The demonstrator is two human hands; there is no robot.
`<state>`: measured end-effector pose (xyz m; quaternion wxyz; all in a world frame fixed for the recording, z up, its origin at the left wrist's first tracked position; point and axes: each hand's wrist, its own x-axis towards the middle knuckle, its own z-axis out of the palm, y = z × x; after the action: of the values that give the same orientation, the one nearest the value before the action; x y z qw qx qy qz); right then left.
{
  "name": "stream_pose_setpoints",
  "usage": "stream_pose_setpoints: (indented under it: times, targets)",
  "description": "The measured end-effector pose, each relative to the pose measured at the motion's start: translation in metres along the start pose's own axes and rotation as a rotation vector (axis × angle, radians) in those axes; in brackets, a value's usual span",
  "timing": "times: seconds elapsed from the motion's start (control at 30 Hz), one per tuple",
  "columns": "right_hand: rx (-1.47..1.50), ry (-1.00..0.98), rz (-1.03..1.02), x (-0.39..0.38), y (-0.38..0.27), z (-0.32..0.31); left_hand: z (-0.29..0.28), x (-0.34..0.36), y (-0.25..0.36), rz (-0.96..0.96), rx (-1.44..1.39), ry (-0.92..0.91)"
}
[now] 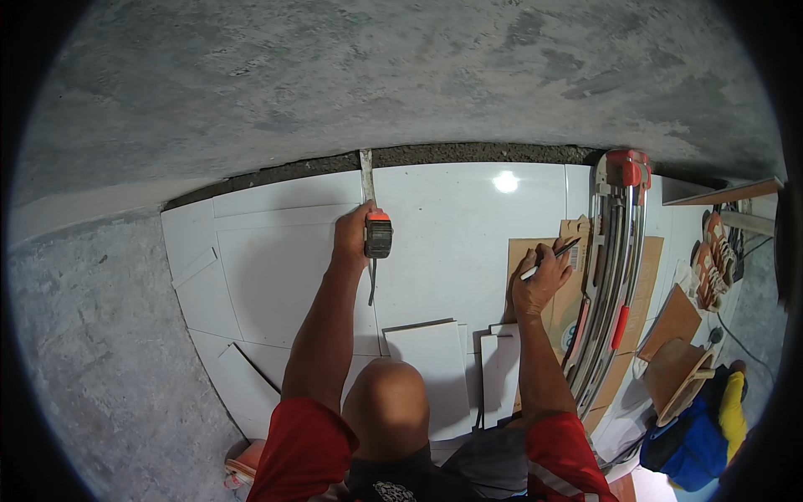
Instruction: The person uses a manual tile cutter to score and snap white ceramic tiles. They measure the floor gap with a tape measure, mark the tiles, and wipe them with a cloth before cutting. The person also fits a cut tile into the wall gap to check alignment.
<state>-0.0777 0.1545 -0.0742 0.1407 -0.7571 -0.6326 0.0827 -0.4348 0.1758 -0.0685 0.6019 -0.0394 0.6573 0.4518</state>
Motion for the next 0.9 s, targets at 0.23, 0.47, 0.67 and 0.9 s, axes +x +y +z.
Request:
stream_pose_setpoints:
  times: [0.23, 0.47, 0.67, 0.9]
  targets:
    - [0.023, 0.029, 0.000, -0.001, 0.004, 0.002, 0.005, -0.005, 0.000, -0.008, -0.018, -0.008]
    - [0.053, 0.035, -0.017, -0.004, 0.002, 0.001, -0.003, -0.003, 0.000, 0.029, -0.048, -0.068]
    - [0.081, 0.093, -0.051, -0.006, 0.008, -0.001, 0.004, -0.001, -0.001, 0.050, -0.042, -0.096]
    - [0.300, 0.103, -0.217, -0.048, 0.065, -0.043, -0.005, 0.005, -0.008, 0.124, -0.069, -0.161]
